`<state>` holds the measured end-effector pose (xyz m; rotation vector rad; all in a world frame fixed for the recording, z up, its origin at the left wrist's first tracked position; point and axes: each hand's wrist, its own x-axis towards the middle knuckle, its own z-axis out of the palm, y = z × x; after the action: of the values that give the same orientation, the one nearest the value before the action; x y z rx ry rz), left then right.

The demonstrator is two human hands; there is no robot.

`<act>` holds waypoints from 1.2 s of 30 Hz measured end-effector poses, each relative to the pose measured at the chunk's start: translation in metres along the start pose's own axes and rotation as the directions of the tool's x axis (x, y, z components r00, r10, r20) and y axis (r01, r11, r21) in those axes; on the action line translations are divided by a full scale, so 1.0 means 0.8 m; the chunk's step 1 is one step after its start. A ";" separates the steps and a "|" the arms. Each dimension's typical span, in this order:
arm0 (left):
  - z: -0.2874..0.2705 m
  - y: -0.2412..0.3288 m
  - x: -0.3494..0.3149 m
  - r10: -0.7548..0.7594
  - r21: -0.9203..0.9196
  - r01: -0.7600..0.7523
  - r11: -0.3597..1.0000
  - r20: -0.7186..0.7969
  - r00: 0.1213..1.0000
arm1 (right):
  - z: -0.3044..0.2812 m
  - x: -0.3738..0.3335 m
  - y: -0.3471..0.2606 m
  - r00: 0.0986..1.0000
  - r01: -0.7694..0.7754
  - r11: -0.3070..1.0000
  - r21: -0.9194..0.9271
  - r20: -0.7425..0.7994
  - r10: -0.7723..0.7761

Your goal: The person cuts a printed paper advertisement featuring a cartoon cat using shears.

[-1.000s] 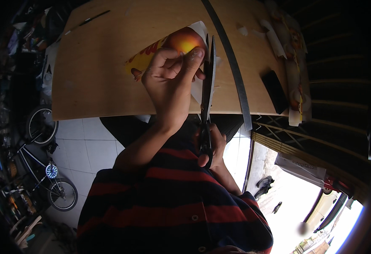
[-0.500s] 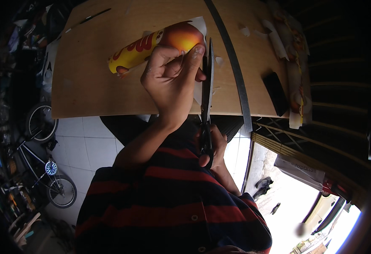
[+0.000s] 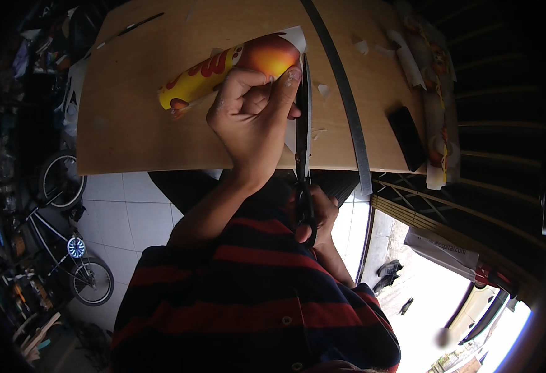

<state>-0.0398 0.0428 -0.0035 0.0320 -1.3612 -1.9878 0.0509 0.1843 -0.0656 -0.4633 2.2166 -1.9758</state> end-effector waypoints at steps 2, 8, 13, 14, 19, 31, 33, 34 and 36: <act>0.000 0.000 0.000 0.013 0.010 -0.013 1.000 0.004 1.000 | 0.001 0.001 0.000 1.000 0.010 1.000 0.010 -0.009 -0.010; 0.001 0.002 0.000 0.003 -0.013 -0.003 1.000 -0.019 1.000 | -0.004 -0.004 0.006 0.999 0.024 0.992 0.124 0.030 -0.028; 0.000 0.001 0.000 0.007 -0.065 -0.007 0.998 -0.005 1.000 | -0.003 -0.003 0.005 0.999 0.025 0.989 0.143 0.022 -0.029; -0.001 0.000 0.000 0.008 -0.066 -0.008 0.998 -0.004 1.000 | -0.003 -0.003 0.005 0.999 0.026 0.989 0.145 0.023 -0.029; 0.000 0.003 -0.001 -0.001 -0.050 0.001 0.999 -0.014 1.000 | -0.003 -0.003 0.006 0.999 0.032 0.988 0.148 0.026 -0.036; 0.000 0.006 -0.001 -0.035 -0.070 0.034 0.997 -0.004 0.999 | -0.006 -0.005 0.004 0.999 0.053 0.997 0.059 -0.009 -0.052; 0.001 0.011 -0.002 -0.078 -0.042 0.077 0.996 -0.018 0.997 | -0.009 -0.007 0.007 0.999 0.043 0.995 0.085 -0.008 -0.042; 0.001 0.012 -0.003 -0.085 -0.043 0.085 0.995 -0.005 0.996 | -0.010 -0.007 0.007 0.999 0.045 0.995 0.090 -0.015 -0.044; -0.001 0.013 -0.003 -0.098 -0.046 0.099 0.994 0.021 0.995 | -0.012 -0.005 0.006 0.998 0.050 0.994 0.100 -0.029 -0.047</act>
<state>-0.0322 0.0420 0.0038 0.0596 -1.3472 -2.1070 0.0509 0.1948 -0.0698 -0.4851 2.1283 -2.1179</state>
